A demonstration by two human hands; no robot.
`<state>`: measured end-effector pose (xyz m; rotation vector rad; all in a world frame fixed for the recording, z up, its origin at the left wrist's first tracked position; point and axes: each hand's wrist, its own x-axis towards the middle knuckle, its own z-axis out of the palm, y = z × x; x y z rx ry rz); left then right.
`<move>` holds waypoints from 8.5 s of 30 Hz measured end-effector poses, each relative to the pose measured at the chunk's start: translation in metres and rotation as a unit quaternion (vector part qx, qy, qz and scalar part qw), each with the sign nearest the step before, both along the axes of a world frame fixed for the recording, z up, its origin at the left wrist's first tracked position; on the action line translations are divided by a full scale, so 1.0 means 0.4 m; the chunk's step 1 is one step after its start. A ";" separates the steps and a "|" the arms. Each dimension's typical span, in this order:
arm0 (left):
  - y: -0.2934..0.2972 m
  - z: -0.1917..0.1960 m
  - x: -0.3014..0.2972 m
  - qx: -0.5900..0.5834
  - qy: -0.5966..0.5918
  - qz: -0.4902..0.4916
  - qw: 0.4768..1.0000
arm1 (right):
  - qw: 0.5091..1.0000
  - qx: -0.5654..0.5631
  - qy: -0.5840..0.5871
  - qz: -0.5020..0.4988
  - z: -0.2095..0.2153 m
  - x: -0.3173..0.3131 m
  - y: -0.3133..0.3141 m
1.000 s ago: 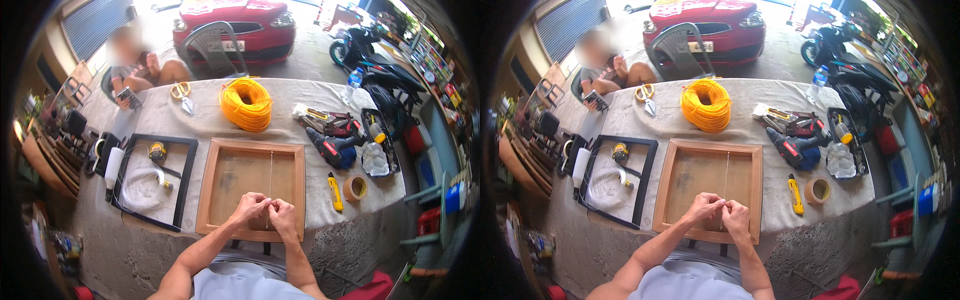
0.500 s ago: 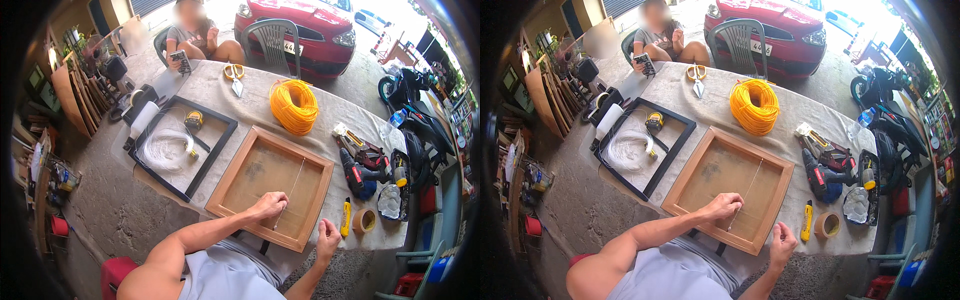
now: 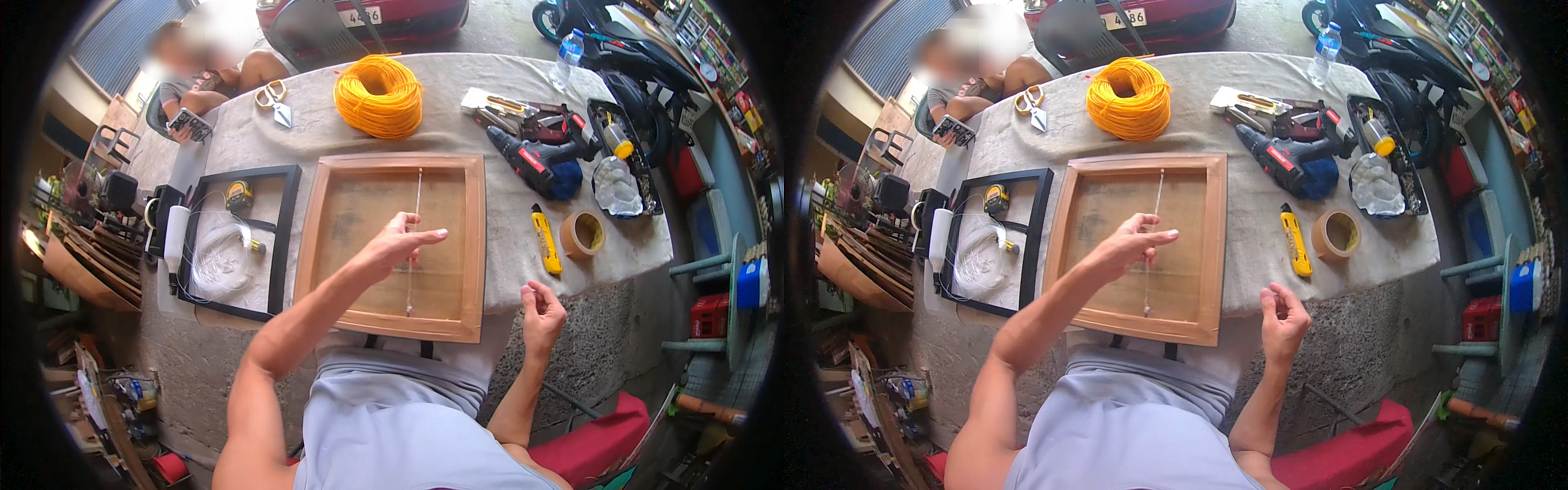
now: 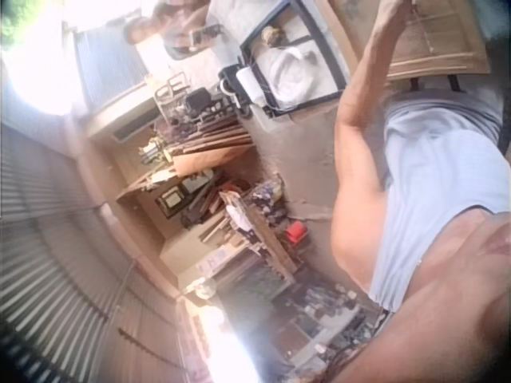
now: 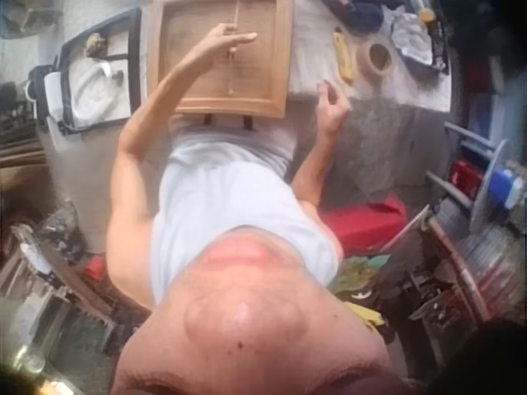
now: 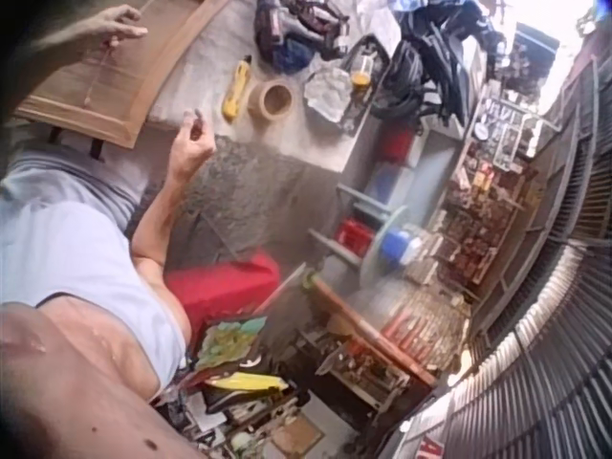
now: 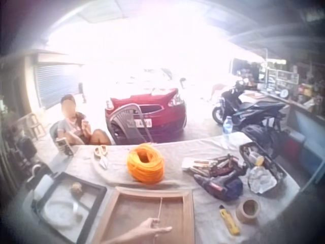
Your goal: The person ties a white string to a wooden frame, then flips the frame to reveal a colorful artwork. They handle a black frame and a vape, then place the artwork into the black frame and set it on a red surface.
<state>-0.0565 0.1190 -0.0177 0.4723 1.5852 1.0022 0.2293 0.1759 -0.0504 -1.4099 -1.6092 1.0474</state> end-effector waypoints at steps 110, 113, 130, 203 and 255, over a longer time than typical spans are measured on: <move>-0.630 -0.125 0.211 0.196 0.403 0.345 0.825 | 0.904 -0.080 0.138 0.396 -0.109 -0.106 0.042; -0.377 -0.167 0.125 0.175 0.329 0.278 0.885 | 0.906 0.001 0.032 0.422 -0.071 -0.180 0.158; -0.530 -0.052 0.202 0.019 0.586 0.494 0.642 | 0.829 0.111 -0.076 0.543 0.103 -0.405 0.206; -1.429 0.214 1.504 0.571 0.183 0.800 -0.008 | 0.467 0.218 -0.020 0.857 0.104 -0.479 -0.275; -1.216 0.062 1.465 -0.136 0.134 0.976 -0.106 | 0.065 -0.181 -0.008 0.981 0.010 -0.048 -1.612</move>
